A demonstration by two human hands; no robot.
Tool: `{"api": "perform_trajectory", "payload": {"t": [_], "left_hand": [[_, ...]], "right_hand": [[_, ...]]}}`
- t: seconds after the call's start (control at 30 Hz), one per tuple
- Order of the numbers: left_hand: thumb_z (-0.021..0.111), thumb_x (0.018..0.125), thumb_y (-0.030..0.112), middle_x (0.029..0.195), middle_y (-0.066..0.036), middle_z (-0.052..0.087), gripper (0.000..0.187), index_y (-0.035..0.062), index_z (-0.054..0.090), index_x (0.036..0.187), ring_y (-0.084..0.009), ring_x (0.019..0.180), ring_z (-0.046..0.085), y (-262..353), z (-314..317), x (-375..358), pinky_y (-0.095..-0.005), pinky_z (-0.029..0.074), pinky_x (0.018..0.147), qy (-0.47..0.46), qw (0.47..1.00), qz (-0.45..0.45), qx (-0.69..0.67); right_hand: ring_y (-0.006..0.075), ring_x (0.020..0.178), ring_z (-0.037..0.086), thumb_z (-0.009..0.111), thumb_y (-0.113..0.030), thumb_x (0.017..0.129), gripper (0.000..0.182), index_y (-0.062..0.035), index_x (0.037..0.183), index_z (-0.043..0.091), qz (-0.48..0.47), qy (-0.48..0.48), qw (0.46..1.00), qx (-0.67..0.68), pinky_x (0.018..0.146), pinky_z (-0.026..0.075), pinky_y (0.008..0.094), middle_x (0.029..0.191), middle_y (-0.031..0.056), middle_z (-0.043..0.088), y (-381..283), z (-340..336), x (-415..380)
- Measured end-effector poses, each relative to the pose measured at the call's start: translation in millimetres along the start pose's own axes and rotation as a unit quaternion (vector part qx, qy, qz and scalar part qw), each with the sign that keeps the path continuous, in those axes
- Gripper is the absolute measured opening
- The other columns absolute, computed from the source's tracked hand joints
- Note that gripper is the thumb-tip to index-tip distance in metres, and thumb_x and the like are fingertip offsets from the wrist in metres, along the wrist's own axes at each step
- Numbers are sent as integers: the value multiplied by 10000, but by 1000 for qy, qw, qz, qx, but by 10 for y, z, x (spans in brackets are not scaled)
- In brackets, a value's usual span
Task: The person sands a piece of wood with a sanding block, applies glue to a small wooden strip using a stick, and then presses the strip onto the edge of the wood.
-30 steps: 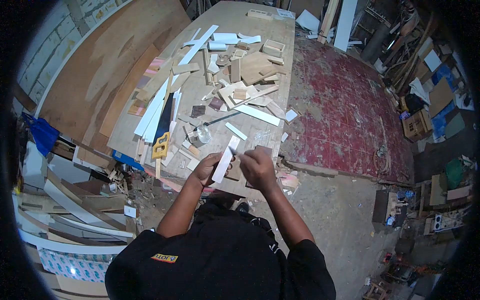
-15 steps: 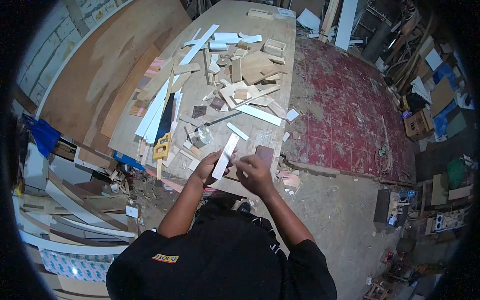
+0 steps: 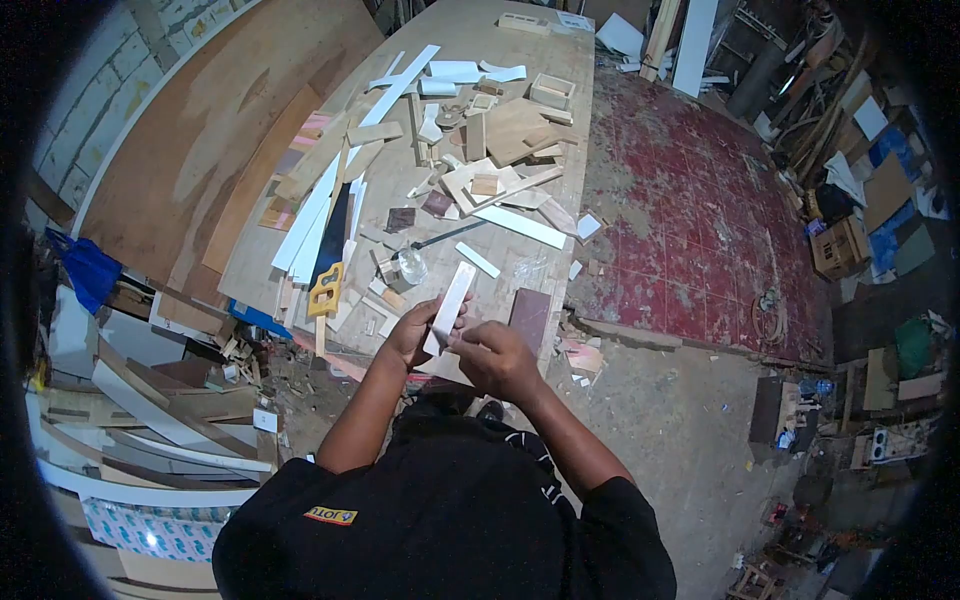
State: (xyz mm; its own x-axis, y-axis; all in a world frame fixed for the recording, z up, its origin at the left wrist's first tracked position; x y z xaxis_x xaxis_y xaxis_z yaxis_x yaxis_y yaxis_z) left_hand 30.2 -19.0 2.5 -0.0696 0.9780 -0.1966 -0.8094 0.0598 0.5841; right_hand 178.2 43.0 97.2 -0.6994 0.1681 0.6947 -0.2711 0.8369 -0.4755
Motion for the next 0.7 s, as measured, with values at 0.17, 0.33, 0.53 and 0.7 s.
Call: {"api": "perform_trajectory", "payload": {"t": [0.17,0.33,0.53,0.7], "left_hand": [[503,989,355,909,-53,642,455,8,537,1280,-116,754,620,0,-21,-3,-250,523,687,30,999,1,-41],[519,977,358,907,-51,644,464,3,537,1276,-132,777,617,-15,-15,-3,-273,515,737,33,999,5,-23],[561,952,362,1049,-57,601,569,-18,437,1357,-144,881,610,44,-5,-46,-256,529,727,8,999,26,-35],[575,945,359,1062,-58,613,544,1,468,1339,-150,925,611,16,21,-43,-281,516,776,-18,998,19,-53]], "right_hand": [[242,709,620,720,36,679,250,-54,907,671,33,33,999,-28,605,504,335,826,91,620,82,-64,14],[260,755,624,717,16,694,338,-72,1019,681,69,61,994,-67,619,505,352,854,106,628,221,-13,2],[262,750,627,702,22,693,312,-78,987,683,16,-23,999,16,624,510,359,838,103,620,-14,30,-49],[261,748,627,699,36,686,307,-85,968,691,77,79,991,-76,624,510,351,849,105,627,162,-86,74]]}}
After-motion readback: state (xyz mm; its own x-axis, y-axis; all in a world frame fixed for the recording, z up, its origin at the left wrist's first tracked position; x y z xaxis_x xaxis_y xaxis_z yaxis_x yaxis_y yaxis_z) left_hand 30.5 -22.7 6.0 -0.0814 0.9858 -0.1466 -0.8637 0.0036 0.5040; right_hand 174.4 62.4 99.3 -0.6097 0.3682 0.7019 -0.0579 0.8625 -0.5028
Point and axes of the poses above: each hand's wrist, its own x-axis towards the middle knuckle, its own z-axis out of the palm, y = z × x, the point moved 4 cm from there along x, towards the middle knuckle
